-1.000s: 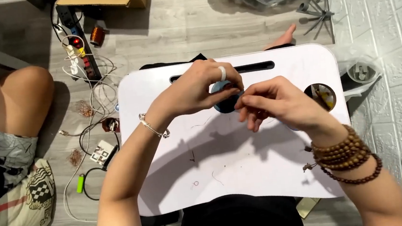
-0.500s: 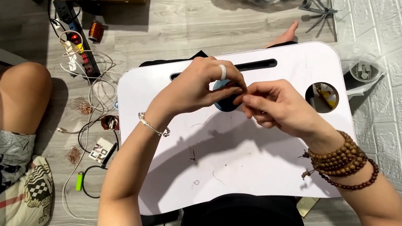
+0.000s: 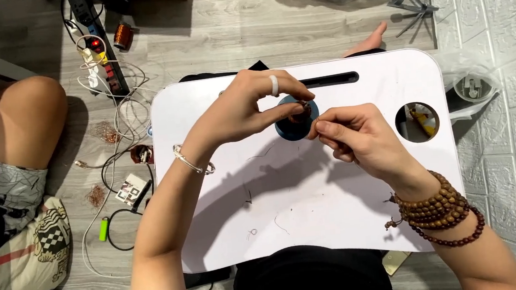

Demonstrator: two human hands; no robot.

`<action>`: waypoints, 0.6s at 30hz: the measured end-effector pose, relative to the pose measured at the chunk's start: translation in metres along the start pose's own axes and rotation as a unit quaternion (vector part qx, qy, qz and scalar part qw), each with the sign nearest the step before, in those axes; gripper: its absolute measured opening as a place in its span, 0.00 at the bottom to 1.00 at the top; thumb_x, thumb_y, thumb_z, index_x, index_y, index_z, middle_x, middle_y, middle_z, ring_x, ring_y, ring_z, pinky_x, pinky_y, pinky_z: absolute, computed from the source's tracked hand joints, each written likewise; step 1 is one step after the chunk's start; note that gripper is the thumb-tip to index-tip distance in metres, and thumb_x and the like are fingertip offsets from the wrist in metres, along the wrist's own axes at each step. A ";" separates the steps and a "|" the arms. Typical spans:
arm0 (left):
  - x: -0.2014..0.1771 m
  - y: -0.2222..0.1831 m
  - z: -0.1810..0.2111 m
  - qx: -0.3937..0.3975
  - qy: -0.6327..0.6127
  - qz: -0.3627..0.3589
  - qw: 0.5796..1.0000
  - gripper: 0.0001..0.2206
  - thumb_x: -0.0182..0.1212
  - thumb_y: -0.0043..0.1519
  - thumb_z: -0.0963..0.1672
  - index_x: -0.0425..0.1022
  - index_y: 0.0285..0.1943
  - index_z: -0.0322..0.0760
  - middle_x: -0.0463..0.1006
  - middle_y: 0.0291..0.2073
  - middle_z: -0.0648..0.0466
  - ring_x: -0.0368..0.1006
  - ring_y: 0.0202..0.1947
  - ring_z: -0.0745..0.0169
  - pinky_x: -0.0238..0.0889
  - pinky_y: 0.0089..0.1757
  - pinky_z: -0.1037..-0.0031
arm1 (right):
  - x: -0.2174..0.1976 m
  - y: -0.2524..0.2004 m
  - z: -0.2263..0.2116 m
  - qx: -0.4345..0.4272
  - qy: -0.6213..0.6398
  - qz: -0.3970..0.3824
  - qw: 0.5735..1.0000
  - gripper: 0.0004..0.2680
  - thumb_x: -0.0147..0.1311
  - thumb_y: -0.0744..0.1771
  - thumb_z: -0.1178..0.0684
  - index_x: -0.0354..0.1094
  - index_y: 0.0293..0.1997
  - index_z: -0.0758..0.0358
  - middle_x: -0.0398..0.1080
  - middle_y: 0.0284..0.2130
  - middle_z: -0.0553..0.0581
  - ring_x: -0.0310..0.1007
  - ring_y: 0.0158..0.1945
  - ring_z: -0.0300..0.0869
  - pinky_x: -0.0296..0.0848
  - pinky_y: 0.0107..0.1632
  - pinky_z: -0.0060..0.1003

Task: Winding thin copper wire around an electronic component core and cutting it to size.

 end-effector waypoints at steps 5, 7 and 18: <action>0.005 0.000 -0.002 0.006 -0.009 0.007 1.000 0.06 0.64 0.63 0.39 0.79 0.48 0.39 0.81 0.40 0.54 0.79 0.41 0.59 0.66 0.45 0.71 | 0.002 -0.001 -0.003 -0.002 -0.011 -0.002 1.000 0.08 0.49 0.69 0.60 0.72 0.34 0.76 0.55 0.15 0.54 0.47 0.19 0.32 0.52 0.18 0.24; 0.006 -0.001 -0.003 0.005 -0.016 0.005 1.000 0.05 0.64 0.63 0.39 0.78 0.46 0.38 0.81 0.39 0.53 0.78 0.39 0.59 0.66 0.45 0.71 | 0.002 -0.003 -0.008 -0.010 -0.033 -0.002 0.999 0.08 0.50 0.69 0.60 0.73 0.34 0.75 0.53 0.15 0.53 0.46 0.19 0.33 0.51 0.19 0.25; 0.009 0.002 -0.002 0.023 -0.029 0.008 0.999 0.05 0.65 0.62 0.39 0.78 0.44 0.38 0.81 0.36 0.54 0.78 0.38 0.59 0.65 0.43 0.71 | 0.018 -0.014 -0.048 -0.147 -0.274 0.024 0.950 0.08 0.51 0.68 0.60 0.76 0.31 0.64 0.55 0.10 0.52 0.48 0.19 0.34 0.53 0.22 0.27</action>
Point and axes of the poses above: each hand's wrist, its own y-axis towards the middle knuckle, its own x-axis out of the palm, z = x × y, the point moved 7 cm from there along y, towards the middle knuckle
